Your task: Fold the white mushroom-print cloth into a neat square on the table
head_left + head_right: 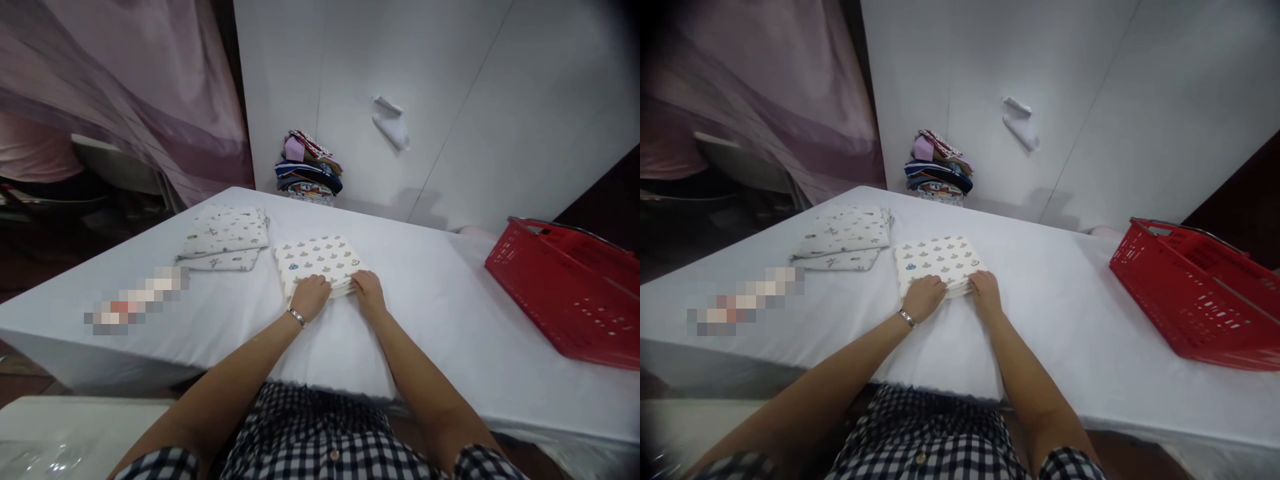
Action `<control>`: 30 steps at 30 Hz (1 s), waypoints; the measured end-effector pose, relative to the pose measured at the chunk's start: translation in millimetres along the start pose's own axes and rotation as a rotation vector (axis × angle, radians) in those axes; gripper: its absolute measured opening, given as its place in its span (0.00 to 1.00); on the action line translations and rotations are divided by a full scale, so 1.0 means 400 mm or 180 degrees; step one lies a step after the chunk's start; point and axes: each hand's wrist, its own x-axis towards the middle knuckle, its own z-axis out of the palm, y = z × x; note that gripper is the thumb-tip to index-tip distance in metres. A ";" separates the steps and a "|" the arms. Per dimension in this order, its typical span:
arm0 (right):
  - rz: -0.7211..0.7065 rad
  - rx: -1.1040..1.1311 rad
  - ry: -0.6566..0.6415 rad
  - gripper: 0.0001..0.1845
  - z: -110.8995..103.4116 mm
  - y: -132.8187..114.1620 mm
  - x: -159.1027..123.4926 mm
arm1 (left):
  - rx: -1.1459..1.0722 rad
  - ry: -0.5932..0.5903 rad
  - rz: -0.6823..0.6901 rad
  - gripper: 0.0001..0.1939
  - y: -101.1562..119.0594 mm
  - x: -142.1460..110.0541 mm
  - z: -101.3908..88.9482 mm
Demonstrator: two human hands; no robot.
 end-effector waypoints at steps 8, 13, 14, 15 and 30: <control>-0.0071 -0.0214 -0.0041 0.11 -0.008 -0.005 0.012 | 0.0252 0.0153 0.0068 0.13 -0.002 -0.011 0.011; -0.0026 -0.0159 -0.0191 0.11 -0.007 0.001 0.007 | 0.0233 0.0201 -0.0019 0.13 0.001 -0.012 0.011; -0.0024 -0.0150 -0.0190 0.11 -0.006 0.002 0.007 | 0.0226 0.0208 -0.0034 0.12 0.003 -0.012 0.011; -0.0020 -0.0147 -0.0187 0.11 -0.005 0.003 0.008 | 0.0209 0.0218 -0.0041 0.11 0.005 -0.012 0.010; -0.0292 -0.0323 -0.0272 0.11 -0.017 -0.052 -0.014 | -0.0133 -0.0126 -0.0541 0.13 0.019 0.046 -0.006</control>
